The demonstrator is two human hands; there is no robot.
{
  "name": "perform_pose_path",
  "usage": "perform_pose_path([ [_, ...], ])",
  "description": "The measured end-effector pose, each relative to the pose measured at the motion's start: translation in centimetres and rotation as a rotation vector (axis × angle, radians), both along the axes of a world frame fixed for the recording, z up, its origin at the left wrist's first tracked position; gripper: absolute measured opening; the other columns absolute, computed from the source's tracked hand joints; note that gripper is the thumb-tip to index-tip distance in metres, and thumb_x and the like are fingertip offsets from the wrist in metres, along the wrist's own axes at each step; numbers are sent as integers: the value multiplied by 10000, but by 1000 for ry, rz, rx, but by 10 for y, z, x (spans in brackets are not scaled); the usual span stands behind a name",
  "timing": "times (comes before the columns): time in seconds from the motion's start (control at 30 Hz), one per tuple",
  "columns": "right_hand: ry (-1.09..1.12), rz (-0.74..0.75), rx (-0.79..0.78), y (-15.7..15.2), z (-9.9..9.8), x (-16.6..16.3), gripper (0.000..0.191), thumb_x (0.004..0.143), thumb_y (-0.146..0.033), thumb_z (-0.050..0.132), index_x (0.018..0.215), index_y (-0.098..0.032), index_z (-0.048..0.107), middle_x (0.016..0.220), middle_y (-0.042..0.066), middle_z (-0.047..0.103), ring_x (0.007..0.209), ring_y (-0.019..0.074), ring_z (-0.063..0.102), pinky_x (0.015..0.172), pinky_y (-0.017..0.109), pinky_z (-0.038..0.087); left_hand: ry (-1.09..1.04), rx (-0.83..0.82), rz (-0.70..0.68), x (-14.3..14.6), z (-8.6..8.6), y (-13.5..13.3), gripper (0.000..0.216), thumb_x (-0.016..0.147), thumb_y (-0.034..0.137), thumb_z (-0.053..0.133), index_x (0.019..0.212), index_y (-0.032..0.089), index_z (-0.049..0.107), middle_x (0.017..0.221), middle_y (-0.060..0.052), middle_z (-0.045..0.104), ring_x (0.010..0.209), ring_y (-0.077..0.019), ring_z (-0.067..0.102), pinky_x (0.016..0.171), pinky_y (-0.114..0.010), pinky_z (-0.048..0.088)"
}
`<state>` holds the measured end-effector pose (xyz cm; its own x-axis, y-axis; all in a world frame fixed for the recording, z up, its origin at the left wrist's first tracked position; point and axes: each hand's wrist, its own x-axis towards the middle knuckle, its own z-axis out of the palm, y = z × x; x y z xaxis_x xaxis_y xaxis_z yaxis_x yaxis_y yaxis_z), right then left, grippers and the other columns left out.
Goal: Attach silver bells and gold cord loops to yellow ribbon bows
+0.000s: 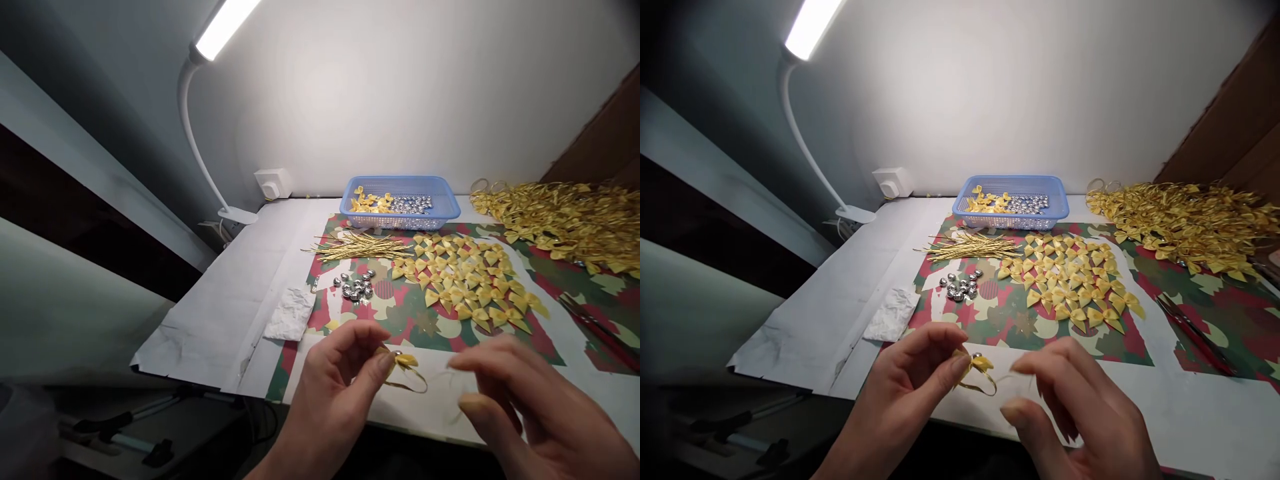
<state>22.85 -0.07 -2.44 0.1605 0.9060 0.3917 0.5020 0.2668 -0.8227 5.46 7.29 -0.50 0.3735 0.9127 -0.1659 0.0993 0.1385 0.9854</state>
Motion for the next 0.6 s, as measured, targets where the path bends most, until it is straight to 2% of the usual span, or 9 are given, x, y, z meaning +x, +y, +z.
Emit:
perform_pose_path([
  [0.07, -108, 6, 35, 6, 0, 4, 119, 967, -304, 579, 1072, -248, 571, 849, 1, 563, 592, 118, 507, 526, 234, 411, -3, 60, 8, 0, 4, -2, 118, 873, 220, 705, 986, 253, 702, 834, 20, 706, 769, -130, 666, 695, -190, 540],
  [0.13, -160, 93, 22, 13, -2, 3, 37, 968, -218, 550, 995, -222, 575, 819, 3, 556, 609, 115, 522, 556, 231, 428, 5, 177, 9, -1, 5, -3, 162, 867, 183, 700, 1004, 268, 713, 882, 11, 738, 805, -140, 695, 727, -191, 563],
  [0.2, -118, 149, -22, 16, -5, 0, 135, 985, -170, 496, 879, -214, 567, 750, -7, 525, 602, 109, 511, 545, 230, 401, 16, 301, -1, -3, 5, -5, 209, 871, 149, 680, 1029, 282, 714, 931, 3, 755, 839, -152, 712, 755, -200, 579],
  [0.3, 6, 125, -89, 17, -9, -5, 205, 1000, -218, 486, 811, -211, 567, 690, -15, 486, 581, 115, 477, 517, 247, 355, 51, 389, -6, -6, 4, -8, 300, 859, 154, 694, 1121, 300, 692, 1015, -19, 759, 915, -183, 725, 819, -234, 593],
  [0.4, 83, 95, -139, 14, -10, -9, 239, 997, -273, 499, 778, -212, 570, 678, -19, 477, 596, 120, 468, 529, 258, 336, 66, 336, 22, -4, 2, -10, 383, 820, 155, 739, 1169, 298, 670, 1043, -26, 758, 923, -193, 728, 848, -248, 595],
  [0.5, 184, 96, -232, 12, -7, -11, 316, 997, -351, 493, 722, -209, 555, 659, -25, 466, 593, 117, 447, 540, 259, 320, -3, 259, 47, 2, -1, -10, 270, 856, 123, 692, 1058, 302, 702, 927, 15, 755, 811, -138, 716, 758, -185, 587],
  [0.6, 366, 152, -382, 13, -3, -11, 374, 983, -438, 490, 695, -206, 544, 656, -30, 452, 585, 113, 413, 528, 249, 306, -76, 214, 38, 5, -3, -10, 259, 869, 101, 673, 1025, 304, 707, 855, 34, 744, 756, -114, 697, 708, -154, 569],
])
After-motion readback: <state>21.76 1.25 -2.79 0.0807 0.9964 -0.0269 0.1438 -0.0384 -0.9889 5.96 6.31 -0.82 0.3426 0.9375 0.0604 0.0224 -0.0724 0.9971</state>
